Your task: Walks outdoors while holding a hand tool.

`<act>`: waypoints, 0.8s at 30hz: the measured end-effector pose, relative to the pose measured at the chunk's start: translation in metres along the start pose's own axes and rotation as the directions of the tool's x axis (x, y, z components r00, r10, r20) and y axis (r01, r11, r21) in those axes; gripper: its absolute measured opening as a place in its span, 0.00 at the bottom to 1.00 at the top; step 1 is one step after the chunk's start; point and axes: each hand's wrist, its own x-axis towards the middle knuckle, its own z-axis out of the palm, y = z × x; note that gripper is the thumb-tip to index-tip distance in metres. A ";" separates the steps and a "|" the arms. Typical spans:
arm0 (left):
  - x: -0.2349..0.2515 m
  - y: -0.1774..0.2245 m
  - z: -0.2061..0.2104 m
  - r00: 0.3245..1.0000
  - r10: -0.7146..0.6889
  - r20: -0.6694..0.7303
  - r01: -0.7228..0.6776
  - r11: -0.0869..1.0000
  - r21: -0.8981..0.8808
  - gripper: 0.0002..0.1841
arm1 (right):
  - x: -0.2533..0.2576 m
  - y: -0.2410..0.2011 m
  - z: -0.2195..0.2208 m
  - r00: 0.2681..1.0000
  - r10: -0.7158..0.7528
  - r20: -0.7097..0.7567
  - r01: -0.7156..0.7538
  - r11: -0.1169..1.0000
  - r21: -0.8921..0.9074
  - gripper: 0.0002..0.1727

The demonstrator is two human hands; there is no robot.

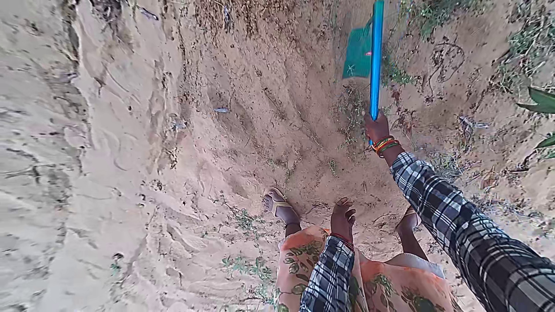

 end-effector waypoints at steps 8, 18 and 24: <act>-0.005 0.010 0.013 1.000 0.001 0.025 -0.002 0.999 0.044 0.16 | -0.168 0.101 -0.027 0.920 0.380 0.090 -0.390 0.911 0.137 0.11; 0.000 -0.013 0.005 1.000 -0.007 0.015 0.006 0.999 0.052 0.16 | -0.021 -0.073 0.003 0.868 -0.437 -0.237 0.497 0.748 0.440 0.10; 0.002 -0.017 -0.002 1.000 -0.016 -0.017 0.017 0.997 0.073 0.16 | -0.041 0.062 0.039 0.998 0.055 0.009 -0.055 0.998 0.024 0.26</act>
